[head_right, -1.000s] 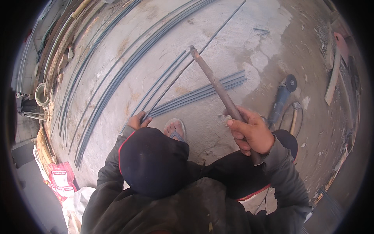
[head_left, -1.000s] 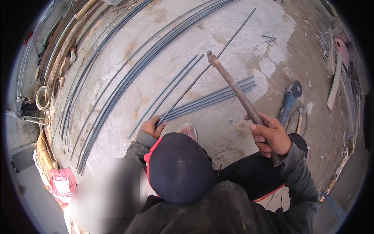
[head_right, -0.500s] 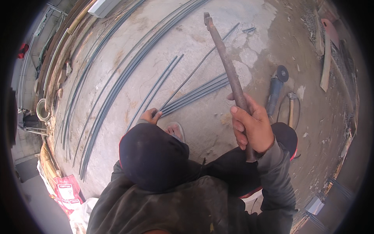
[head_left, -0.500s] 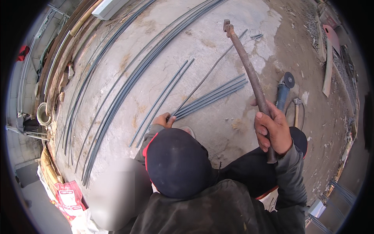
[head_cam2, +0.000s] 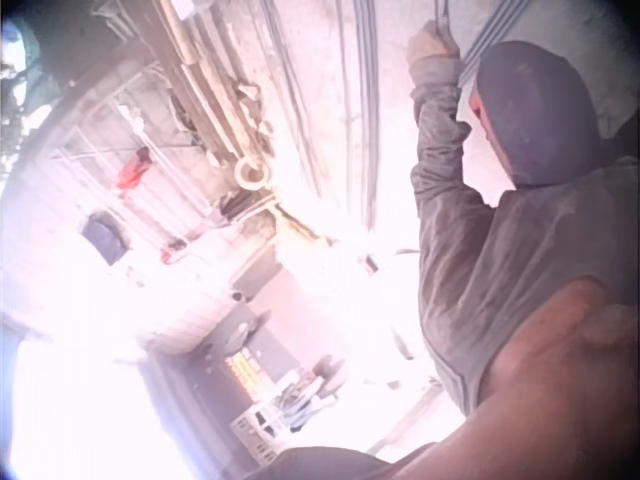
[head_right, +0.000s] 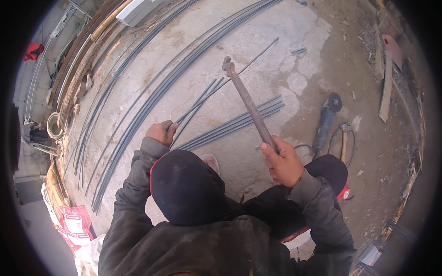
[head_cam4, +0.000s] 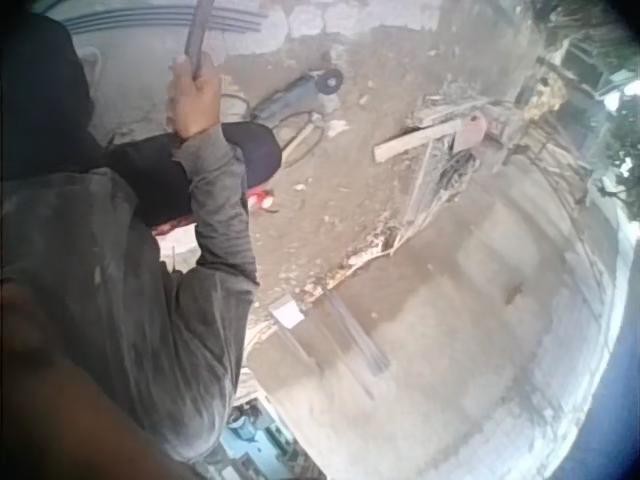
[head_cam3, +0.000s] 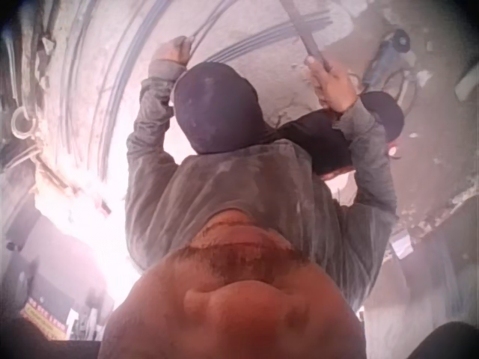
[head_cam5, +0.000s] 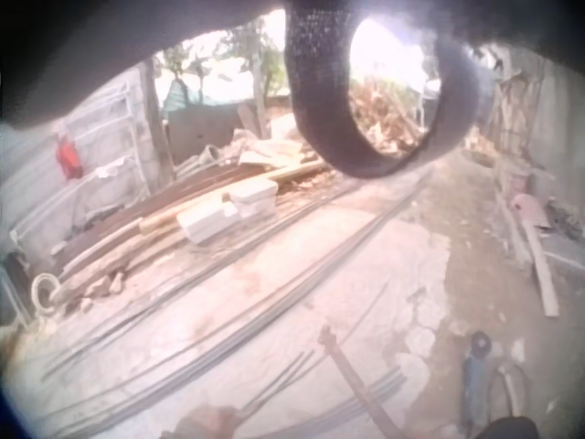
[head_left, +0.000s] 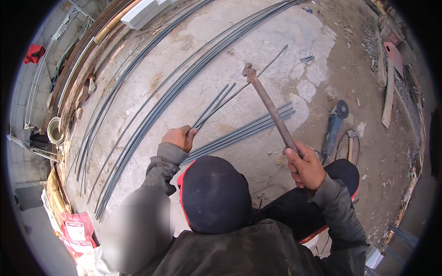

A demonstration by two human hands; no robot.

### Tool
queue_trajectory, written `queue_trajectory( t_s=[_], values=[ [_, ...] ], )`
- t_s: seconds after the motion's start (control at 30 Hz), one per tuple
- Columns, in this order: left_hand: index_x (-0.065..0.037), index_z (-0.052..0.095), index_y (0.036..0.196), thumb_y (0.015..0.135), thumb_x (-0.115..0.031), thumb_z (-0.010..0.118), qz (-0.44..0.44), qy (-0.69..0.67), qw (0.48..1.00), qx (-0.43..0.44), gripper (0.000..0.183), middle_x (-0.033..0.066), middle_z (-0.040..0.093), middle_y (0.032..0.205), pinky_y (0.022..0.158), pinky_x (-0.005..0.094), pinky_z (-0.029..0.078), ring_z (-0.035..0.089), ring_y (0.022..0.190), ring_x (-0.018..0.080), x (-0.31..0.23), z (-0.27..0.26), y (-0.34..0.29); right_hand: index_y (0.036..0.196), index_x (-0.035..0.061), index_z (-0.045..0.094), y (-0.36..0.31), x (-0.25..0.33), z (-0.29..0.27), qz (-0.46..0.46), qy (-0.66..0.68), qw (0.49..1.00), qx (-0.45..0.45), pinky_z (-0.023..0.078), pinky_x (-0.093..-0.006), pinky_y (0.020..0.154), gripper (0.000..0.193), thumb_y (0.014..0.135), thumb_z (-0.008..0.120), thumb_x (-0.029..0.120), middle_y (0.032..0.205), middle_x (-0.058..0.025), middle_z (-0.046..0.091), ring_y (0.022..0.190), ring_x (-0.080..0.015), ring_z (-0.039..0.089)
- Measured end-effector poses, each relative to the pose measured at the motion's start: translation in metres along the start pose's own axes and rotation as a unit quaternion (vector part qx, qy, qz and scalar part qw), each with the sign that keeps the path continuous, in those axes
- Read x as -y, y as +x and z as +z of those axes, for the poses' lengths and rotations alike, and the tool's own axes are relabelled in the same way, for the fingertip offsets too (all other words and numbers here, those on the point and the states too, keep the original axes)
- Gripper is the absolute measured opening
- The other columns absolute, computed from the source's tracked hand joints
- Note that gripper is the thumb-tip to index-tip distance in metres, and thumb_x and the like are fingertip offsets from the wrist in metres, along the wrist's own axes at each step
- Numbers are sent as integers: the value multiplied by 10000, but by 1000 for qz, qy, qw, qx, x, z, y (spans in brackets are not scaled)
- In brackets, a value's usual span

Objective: The person bends several steel rods into a hook shape using a metal bar as a lever and a hammer to strike the bar. They then use an angle grinder to cut the rods to a specific length. The person works on the rods one by one, arranging them on the concrete floor.

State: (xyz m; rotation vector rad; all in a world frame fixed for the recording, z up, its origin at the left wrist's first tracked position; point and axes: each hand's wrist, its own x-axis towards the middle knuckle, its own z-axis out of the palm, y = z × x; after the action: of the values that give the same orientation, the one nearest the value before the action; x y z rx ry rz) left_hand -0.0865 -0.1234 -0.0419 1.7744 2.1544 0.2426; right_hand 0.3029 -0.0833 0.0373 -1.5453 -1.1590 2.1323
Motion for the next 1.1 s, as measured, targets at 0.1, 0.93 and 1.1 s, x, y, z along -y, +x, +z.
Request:
queue_trajectory(
  t_s=[0.1,0.93,1.1],
  values=[
    [-88,712,898,1026,-435,565,-6,36,999,-7,398,204,673,715,657,531,521,676,749,436,-10,-17,-8,1110,95,523,8,0,6,14,-28,999,21,326,-252,377,278,1062,575,364,665,36,430,429,-50,377],
    [-86,605,914,1072,-406,568,-126,-524,747,389,359,-66,486,679,570,252,385,451,640,44,55,71,-40,1360,43,493,-3,-14,15,164,24,984,57,366,-258,359,422,1091,489,369,727,2,459,434,-75,412],
    [-126,510,848,1095,-485,482,-177,-582,664,435,437,-84,355,618,449,264,262,294,513,43,77,77,-35,1308,34,509,-5,-11,17,164,38,983,67,368,-263,353,399,1078,527,359,716,3,459,431,-77,423]
  ],
)
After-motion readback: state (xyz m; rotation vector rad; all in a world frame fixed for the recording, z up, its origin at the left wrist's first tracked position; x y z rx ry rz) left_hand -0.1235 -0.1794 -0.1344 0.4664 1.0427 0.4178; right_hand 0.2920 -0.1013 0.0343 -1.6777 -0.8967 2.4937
